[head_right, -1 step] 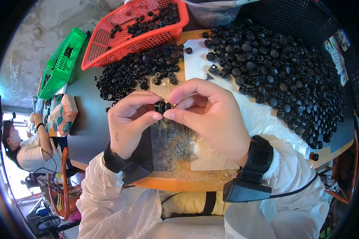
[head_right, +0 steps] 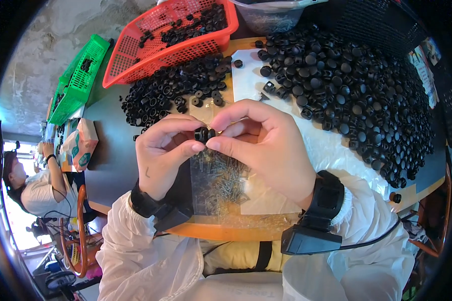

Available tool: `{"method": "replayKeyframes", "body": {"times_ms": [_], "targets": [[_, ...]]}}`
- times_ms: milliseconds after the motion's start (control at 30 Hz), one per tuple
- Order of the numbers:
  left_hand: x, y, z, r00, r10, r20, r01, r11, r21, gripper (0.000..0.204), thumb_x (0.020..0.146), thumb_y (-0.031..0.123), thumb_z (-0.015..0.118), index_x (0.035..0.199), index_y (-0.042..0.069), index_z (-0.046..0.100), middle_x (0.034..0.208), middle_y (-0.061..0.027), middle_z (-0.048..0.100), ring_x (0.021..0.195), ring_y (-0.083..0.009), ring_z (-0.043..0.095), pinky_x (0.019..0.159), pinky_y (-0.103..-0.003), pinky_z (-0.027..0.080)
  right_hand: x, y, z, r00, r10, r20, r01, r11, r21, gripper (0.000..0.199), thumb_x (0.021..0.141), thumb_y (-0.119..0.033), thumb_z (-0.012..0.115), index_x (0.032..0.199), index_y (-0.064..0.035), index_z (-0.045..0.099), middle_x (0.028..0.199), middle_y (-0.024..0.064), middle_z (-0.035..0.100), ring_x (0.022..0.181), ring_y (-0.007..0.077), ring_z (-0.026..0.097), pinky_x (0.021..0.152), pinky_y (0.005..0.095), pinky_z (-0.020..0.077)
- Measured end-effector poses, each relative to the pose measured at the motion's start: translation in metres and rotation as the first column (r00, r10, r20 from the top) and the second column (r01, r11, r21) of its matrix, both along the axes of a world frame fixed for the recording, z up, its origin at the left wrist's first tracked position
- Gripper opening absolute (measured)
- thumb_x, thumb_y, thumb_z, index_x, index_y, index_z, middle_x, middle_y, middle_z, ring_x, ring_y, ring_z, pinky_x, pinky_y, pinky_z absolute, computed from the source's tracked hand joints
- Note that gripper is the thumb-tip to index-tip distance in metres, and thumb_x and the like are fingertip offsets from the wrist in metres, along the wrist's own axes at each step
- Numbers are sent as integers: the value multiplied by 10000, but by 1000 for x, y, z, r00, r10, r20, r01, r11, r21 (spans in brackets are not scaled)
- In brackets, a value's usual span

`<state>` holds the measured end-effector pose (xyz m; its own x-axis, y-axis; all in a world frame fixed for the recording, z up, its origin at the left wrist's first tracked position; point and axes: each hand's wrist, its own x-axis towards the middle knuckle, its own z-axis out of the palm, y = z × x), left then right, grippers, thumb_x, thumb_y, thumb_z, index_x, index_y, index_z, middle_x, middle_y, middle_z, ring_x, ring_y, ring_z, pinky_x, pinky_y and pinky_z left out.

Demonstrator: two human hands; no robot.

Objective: Manually assembling small black plastic components at a workstation.

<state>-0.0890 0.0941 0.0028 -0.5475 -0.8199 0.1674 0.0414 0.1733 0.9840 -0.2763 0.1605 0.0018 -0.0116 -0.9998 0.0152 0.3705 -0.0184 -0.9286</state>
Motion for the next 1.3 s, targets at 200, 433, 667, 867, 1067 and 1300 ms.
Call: {"method": "replayKeyframes", "body": {"times_ms": [200,433,667,867,1067,1300], "targets": [[-1,-1,-2,998,-18,-66,15,999,-52,318,730,-68,762,1028,-14,662,1039,-94,614,887,-144,590,755,-262,494,-2,-2,-6,999,27,37,-27,1000,8,283,824,90,660,1088,7,597,1051,62,630,975,126,620,890,255,518],[2,-5,-4,998,-63,-10,58,965,-257,330,708,-57,788,1007,-20,654,1025,-109,598,900,-165,594,764,-285,505,-2,-3,-8,995,54,83,-55,998,8,341,825,97,649,1141,2,564,1096,73,619,1043,138,608,911,258,513],[2,-3,-3,998,-65,9,65,961,-270,335,699,-48,799,997,-21,646,1021,-109,593,895,-167,594,785,-287,502,-4,-4,-7,977,103,184,-115,992,56,332,829,91,648,1137,-4,567,1105,75,616,1046,143,609,922,268,509],[3,-5,-5,997,-70,9,70,948,-311,333,694,-64,792,993,-21,652,1020,-124,607,909,-188,610,796,-309,514,-4,-3,-9,992,81,102,-81,997,-4,339,827,84,657,1140,-10,567,1094,68,622,1017,133,615,890,265,520],[4,-4,-2,997,-75,27,79,959,-272,313,710,-83,768,1002,-32,668,1041,-158,639,950,-211,625,814,-308,527,-6,0,-7,996,82,-35,-84,995,-59,228,807,69,690,1014,-7,636,1027,62,646,924,109,622,830,236,513],[2,3,1,999,-11,31,16,987,-159,303,728,-86,755,1014,-39,667,1046,-159,658,927,-196,646,787,-288,552,-4,3,4,989,4,-148,-12,999,-51,216,814,51,693,1024,-1,704,1024,71,651,916,118,623,813,234,506]]}}
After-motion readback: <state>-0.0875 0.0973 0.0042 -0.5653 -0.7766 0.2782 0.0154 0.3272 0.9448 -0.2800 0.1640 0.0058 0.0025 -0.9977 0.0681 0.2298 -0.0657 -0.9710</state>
